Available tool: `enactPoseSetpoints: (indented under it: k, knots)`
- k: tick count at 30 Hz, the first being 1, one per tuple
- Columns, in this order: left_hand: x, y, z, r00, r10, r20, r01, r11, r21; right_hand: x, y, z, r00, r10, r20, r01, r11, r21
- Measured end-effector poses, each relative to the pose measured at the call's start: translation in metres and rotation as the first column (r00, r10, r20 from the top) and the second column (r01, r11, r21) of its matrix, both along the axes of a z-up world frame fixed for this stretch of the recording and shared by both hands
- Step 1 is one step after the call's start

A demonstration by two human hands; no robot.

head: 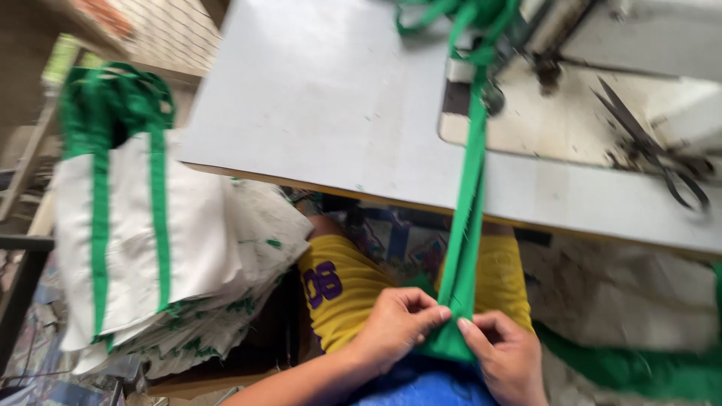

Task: Folding and guiding green fabric straps through an industrial sewing machine to create finished straps.

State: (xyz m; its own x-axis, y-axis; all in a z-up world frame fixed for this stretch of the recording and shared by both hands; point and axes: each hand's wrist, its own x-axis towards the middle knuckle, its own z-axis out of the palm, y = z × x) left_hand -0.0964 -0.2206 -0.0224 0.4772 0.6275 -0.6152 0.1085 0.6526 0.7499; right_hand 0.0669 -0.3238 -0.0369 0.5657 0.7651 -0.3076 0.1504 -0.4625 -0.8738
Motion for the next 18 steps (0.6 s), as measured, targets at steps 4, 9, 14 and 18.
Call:
enactPoseSetpoints:
  k: [4, 9, 14, 18]
  knots:
    - [-0.003, 0.002, 0.022, 0.991, -0.068, -0.115, 0.095, 0.963, 0.254, -0.016, 0.013, 0.05, 0.93, 0.145, 0.337, -0.235, 0.941, 0.242]
    - [-0.008, 0.0, 0.039, 0.968, -0.107, -0.228, 0.182, 0.924, 0.336, -0.017, 0.01, 0.056, 0.93, 0.154, 0.333, -0.254, 0.925, 0.282]
    - [-0.007, -0.002, 0.045, 0.943, -0.096, -0.319, 0.228, 0.883, 0.411, -0.018, 0.007, 0.049, 0.912, 0.163, 0.376, -0.262, 0.938, 0.227]
    - [-0.003, -0.005, 0.047, 0.935, -0.04, -0.352, 0.245, 0.79, 0.562, -0.019, 0.009, 0.05, 0.819, 0.174, 0.547, -0.367, 0.891, 0.267]
